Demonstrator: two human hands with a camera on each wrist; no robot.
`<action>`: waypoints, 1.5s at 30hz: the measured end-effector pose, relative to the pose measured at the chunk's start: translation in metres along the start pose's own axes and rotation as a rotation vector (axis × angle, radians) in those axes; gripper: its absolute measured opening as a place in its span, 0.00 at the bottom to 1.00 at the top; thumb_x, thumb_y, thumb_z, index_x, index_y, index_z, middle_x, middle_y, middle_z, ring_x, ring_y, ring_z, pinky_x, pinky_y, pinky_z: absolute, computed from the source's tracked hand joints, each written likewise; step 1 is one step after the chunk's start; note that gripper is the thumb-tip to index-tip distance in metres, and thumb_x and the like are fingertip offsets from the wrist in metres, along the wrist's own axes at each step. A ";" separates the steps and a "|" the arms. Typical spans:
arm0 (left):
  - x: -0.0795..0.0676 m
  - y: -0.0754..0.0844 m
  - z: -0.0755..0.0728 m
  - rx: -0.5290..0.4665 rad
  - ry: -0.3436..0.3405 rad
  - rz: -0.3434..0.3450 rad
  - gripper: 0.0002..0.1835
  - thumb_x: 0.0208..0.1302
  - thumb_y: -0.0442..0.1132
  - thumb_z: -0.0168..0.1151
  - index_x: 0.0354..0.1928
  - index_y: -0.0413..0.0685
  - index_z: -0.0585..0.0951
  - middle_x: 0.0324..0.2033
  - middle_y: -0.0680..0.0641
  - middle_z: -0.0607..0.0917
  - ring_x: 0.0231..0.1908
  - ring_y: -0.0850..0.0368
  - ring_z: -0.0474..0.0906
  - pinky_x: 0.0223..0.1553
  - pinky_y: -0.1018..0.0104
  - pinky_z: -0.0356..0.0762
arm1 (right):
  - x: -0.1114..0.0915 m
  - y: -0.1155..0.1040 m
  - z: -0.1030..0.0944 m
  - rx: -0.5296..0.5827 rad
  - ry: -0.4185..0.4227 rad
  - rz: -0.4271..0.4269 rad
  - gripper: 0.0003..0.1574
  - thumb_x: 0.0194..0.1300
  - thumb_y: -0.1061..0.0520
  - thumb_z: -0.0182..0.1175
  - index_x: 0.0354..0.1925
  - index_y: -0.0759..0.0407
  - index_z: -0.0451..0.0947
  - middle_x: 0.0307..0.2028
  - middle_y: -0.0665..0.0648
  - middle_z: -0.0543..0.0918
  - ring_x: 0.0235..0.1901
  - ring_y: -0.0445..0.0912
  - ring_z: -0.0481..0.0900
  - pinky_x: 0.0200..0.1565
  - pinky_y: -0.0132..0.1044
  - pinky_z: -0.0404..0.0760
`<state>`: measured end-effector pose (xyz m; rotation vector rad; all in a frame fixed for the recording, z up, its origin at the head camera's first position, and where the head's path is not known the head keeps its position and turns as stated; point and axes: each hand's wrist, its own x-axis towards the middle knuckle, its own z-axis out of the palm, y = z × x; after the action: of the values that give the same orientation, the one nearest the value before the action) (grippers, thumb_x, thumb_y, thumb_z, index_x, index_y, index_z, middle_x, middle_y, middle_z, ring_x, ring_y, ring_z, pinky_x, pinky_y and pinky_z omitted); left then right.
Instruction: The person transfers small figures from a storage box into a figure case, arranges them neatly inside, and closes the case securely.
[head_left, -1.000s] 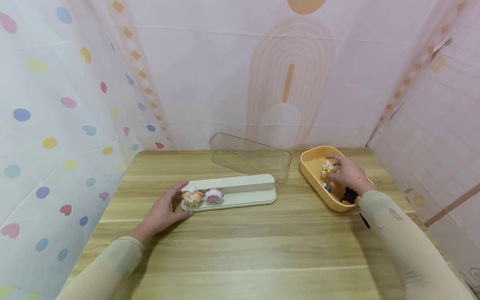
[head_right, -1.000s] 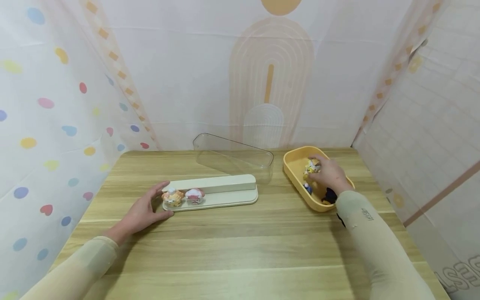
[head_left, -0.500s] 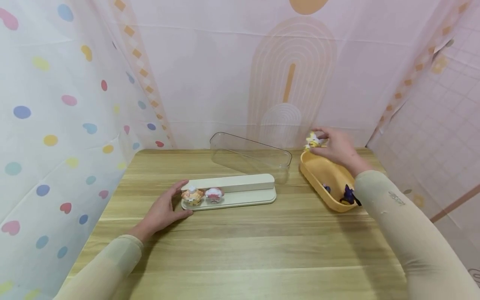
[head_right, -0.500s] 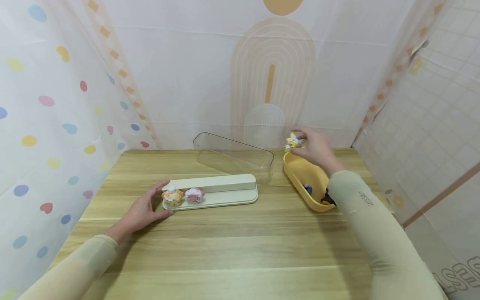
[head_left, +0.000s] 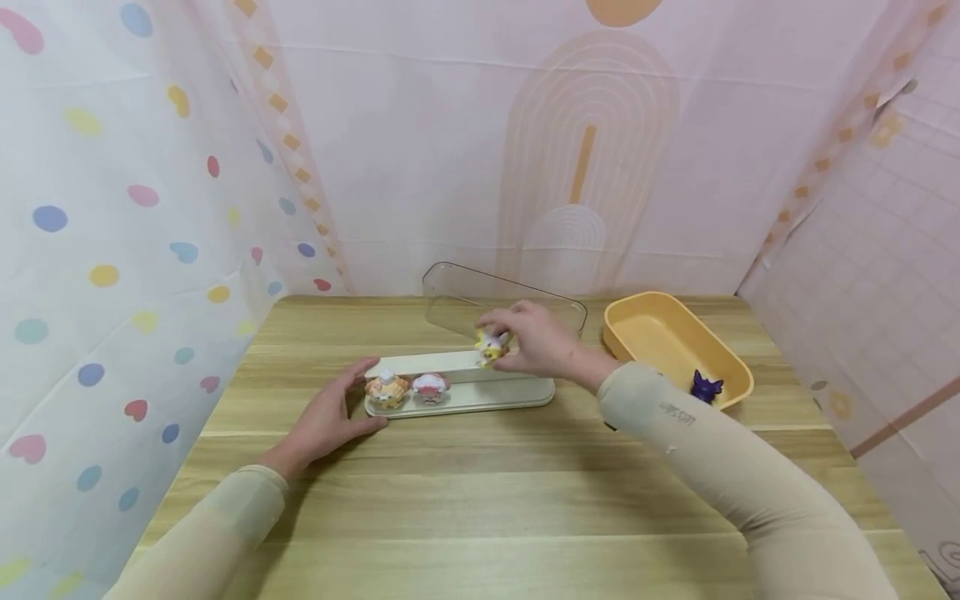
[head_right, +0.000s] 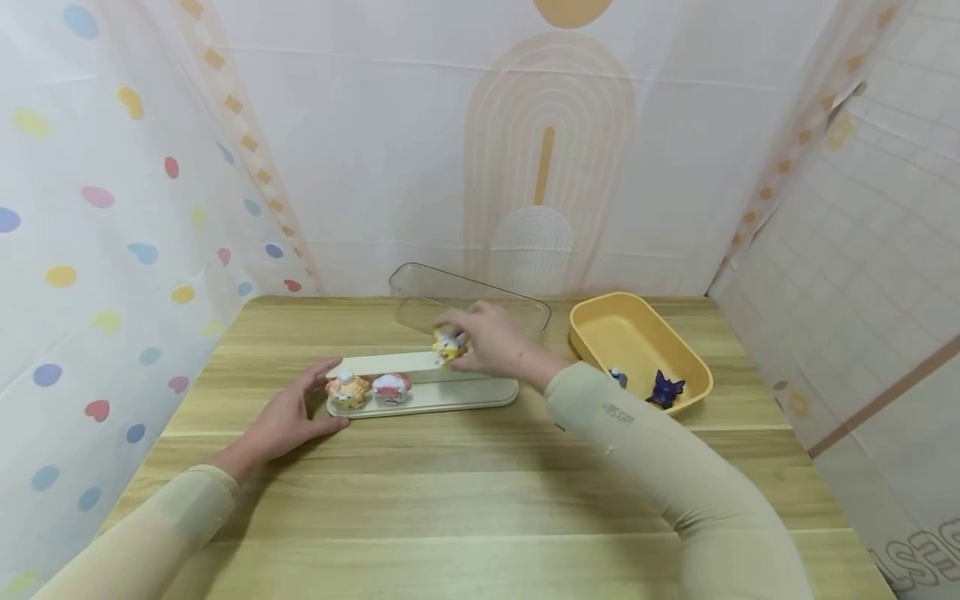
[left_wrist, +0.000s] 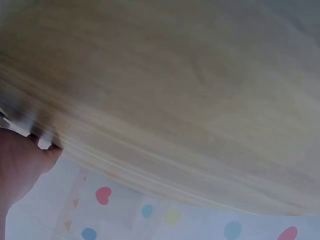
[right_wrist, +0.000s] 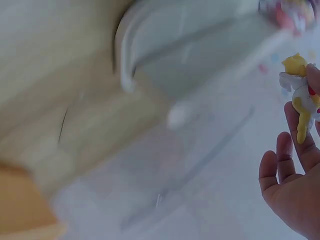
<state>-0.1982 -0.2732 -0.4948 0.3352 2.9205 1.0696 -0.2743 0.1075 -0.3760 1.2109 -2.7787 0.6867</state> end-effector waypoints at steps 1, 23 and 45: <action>0.000 0.000 0.001 -0.003 -0.002 0.000 0.56 0.62 0.53 0.81 0.85 0.65 0.57 0.75 0.34 0.74 0.75 0.31 0.70 0.75 0.28 0.63 | 0.001 -0.004 0.008 -0.013 -0.019 -0.008 0.41 0.60 0.52 0.81 0.69 0.48 0.79 0.52 0.52 0.93 0.59 0.54 0.81 0.63 0.53 0.80; 0.003 0.003 0.005 -0.024 -0.008 0.009 0.55 0.61 0.51 0.82 0.85 0.64 0.58 0.76 0.34 0.73 0.76 0.31 0.69 0.76 0.27 0.60 | 0.000 -0.013 0.068 -0.195 -0.045 -0.045 0.39 0.61 0.46 0.80 0.68 0.44 0.79 0.62 0.49 0.88 0.65 0.51 0.77 0.77 0.54 0.68; 0.006 0.003 0.005 -0.008 -0.008 0.020 0.56 0.61 0.50 0.82 0.85 0.63 0.58 0.73 0.31 0.75 0.74 0.30 0.71 0.75 0.27 0.63 | -0.011 -0.012 0.046 -0.202 -0.075 0.040 0.55 0.63 0.43 0.79 0.79 0.53 0.65 0.71 0.57 0.78 0.73 0.56 0.73 0.78 0.55 0.69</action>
<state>-0.2025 -0.2665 -0.4963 0.3691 2.9111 1.0793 -0.2513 0.0892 -0.4145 1.1683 -2.8549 0.3571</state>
